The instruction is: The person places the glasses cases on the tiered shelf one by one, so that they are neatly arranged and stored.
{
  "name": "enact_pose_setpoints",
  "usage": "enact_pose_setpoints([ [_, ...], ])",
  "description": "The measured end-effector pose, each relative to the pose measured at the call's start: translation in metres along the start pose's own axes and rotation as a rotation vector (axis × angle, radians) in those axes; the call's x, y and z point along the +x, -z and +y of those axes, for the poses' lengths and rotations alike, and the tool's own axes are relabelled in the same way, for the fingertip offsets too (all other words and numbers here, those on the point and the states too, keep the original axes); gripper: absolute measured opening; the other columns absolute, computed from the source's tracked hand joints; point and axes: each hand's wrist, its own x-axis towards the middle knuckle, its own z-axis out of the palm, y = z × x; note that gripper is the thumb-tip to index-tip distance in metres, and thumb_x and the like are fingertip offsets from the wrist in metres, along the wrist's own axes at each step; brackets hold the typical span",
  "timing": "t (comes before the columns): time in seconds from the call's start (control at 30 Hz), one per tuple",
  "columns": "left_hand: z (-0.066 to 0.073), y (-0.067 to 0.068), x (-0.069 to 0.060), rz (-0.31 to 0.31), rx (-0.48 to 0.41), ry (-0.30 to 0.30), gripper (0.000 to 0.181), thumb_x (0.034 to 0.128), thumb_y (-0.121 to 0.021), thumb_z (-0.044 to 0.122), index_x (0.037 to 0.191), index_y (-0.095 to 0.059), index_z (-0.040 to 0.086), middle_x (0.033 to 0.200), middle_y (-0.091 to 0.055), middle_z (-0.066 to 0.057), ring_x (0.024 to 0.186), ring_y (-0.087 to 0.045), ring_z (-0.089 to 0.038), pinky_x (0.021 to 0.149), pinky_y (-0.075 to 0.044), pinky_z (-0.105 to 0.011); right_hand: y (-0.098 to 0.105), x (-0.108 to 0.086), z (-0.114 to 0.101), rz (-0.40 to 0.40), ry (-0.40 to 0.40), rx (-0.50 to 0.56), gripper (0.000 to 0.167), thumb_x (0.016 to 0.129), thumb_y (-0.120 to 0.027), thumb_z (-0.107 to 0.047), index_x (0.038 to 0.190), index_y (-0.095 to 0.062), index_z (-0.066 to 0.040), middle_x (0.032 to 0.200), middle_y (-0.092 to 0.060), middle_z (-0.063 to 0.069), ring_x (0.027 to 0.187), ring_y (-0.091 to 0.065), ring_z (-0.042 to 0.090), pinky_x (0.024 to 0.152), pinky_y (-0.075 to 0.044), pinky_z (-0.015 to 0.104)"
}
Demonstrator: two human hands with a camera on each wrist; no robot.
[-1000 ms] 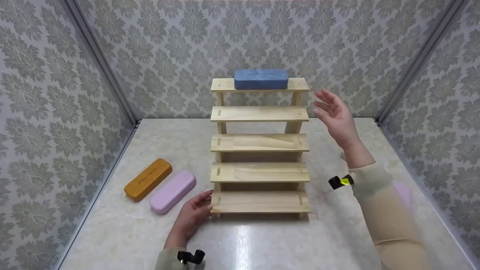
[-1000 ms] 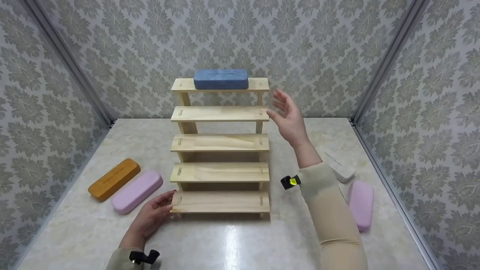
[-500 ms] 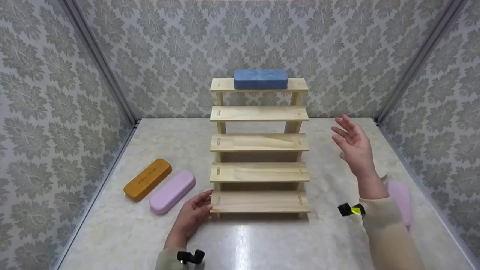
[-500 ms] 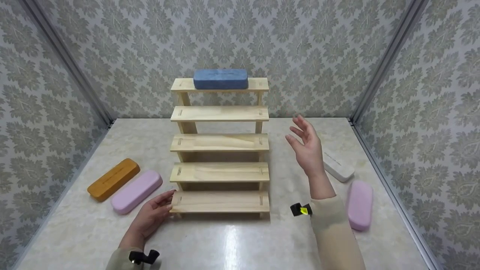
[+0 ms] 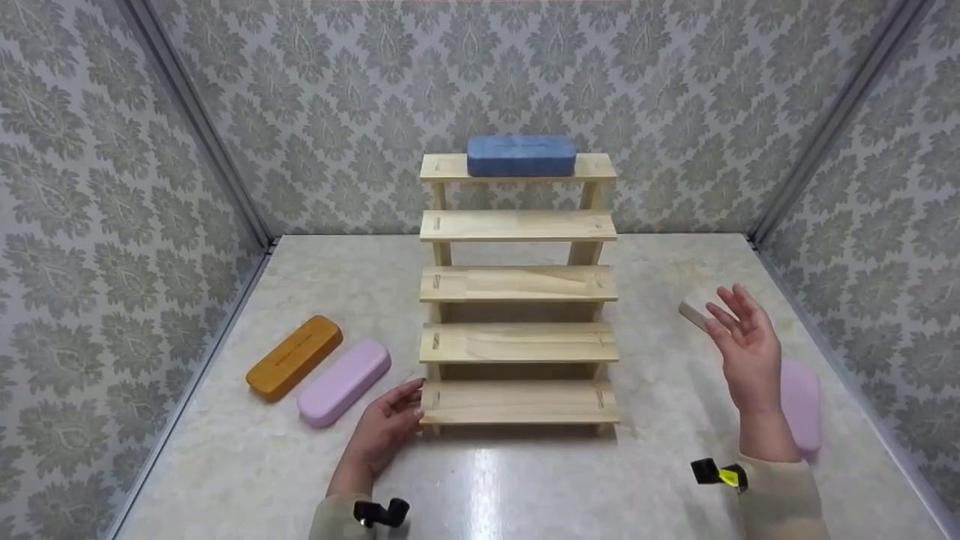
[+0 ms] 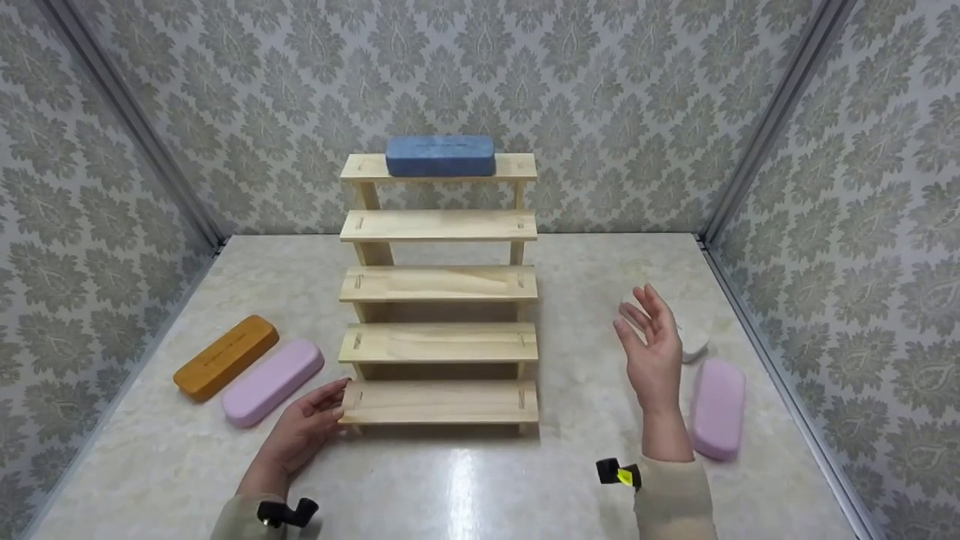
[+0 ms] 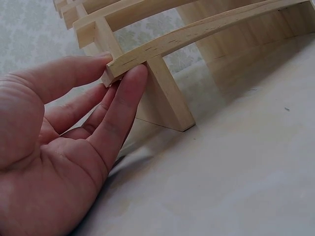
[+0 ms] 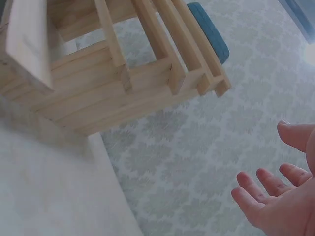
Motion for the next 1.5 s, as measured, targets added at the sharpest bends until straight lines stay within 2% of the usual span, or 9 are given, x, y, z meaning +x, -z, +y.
enact_pose_setpoints([
  [0.27,-0.002,0.001,0.001,0.005,-0.008,0.005,0.063,0.0933,-0.066,0.000,0.152,-0.045,-0.002,0.127,-0.061,-0.006,0.105,-0.065,-0.017,0.085,-0.059,-0.030,0.024,-0.020,0.022,0.164,-0.052,-0.006,0.063,0.097,-0.063,0.003,0.156,-0.041,-0.009,0.143,-0.054,-0.002,0.124,-0.058,0.012,0.094,-0.052,0.009],
  [0.43,-0.001,0.000,0.001,0.001,-0.005,0.005,0.063,0.0934,-0.066,0.000,0.152,-0.044,-0.002,0.129,-0.059,-0.009,0.105,-0.065,-0.017,0.084,-0.059,-0.030,0.038,-0.030,0.035,0.263,-0.026,-0.055,0.066,0.095,-0.066,0.004,0.155,-0.041,-0.006,0.138,-0.056,-0.005,0.120,-0.058,0.008,0.090,-0.051,0.006],
  [0.53,-0.001,0.000,0.001,0.001,-0.003,0.005,0.063,0.0934,-0.066,0.000,0.152,-0.043,-0.002,0.130,-0.059,-0.009,0.106,-0.065,-0.017,0.083,-0.059,-0.030,0.047,-0.034,0.042,0.340,-0.033,-0.073,0.068,0.094,-0.067,0.004,0.155,-0.040,-0.007,0.139,-0.055,-0.005,0.124,-0.056,0.009,0.095,-0.051,0.008],
  [0.67,0.001,-0.001,0.000,0.005,-0.008,0.011,0.063,0.0931,-0.067,0.001,0.152,-0.045,-0.001,0.131,-0.059,-0.010,0.107,-0.064,-0.018,0.083,-0.059,-0.030,0.058,-0.041,0.050,0.451,-0.109,-0.209,0.070,0.096,-0.070,-0.008,0.158,-0.038,-0.017,0.155,-0.048,0.001,0.141,-0.046,0.014,0.125,-0.033,0.029],
  [0.77,0.001,-0.001,0.000,0.005,-0.006,0.014,0.063,0.0933,-0.068,0.003,0.152,-0.046,0.000,0.131,-0.059,-0.010,0.107,-0.064,-0.018,0.083,-0.059,-0.029,0.064,-0.045,0.057,0.543,-0.150,-0.346,0.072,0.096,-0.070,-0.016,0.159,-0.036,-0.021,0.163,-0.040,0.002,0.151,-0.036,0.015,0.131,-0.020,0.040],
  [0.93,0.000,0.000,0.000,0.003,-0.013,0.013,0.062,0.0936,-0.068,0.002,0.152,-0.046,0.001,0.131,-0.059,-0.010,0.107,-0.066,-0.017,0.084,-0.059,-0.028,0.074,-0.050,0.070,0.714,-0.210,-0.427,0.078,0.093,-0.073,-0.019,0.160,-0.033,-0.020,0.167,-0.033,0.002,0.155,-0.026,0.016,0.130,-0.016,0.032],
  [1.07,0.000,0.001,0.000,-0.005,-0.027,0.011,0.063,0.0938,-0.067,0.002,0.153,-0.045,0.001,0.132,-0.059,-0.010,0.108,-0.065,-0.017,0.085,-0.059,-0.029,0.078,-0.053,0.081,0.835,-0.343,-0.400,0.084,0.090,-0.076,-0.022,0.161,-0.031,-0.026,0.169,-0.024,0.001,0.157,-0.017,0.014,0.130,-0.012,0.029],
  [1.27,-0.001,0.000,0.000,-0.026,-0.043,-0.017,0.064,0.0941,-0.064,-0.003,0.154,-0.040,-0.005,0.126,-0.061,-0.005,0.104,-0.066,-0.015,0.081,-0.059,-0.027,0.082,-0.053,0.086,0.870,-0.492,-0.380,0.093,0.088,-0.079,-0.029,0.162,-0.023,-0.036,0.171,-0.016,-0.004,0.158,-0.013,0.013,0.130,-0.012,0.031],
  [1.5,-0.001,0.000,0.000,-0.040,-0.040,-0.016,0.065,0.0943,-0.064,-0.003,0.154,-0.038,-0.006,0.125,-0.062,-0.003,0.105,-0.066,-0.014,0.082,-0.058,-0.026,0.085,-0.054,0.090,0.841,-0.572,-0.460,0.099,0.085,-0.080,-0.024,0.164,-0.020,-0.029,0.171,-0.020,0.004,0.157,-0.016,0.023,0.131,-0.012,0.038],
])
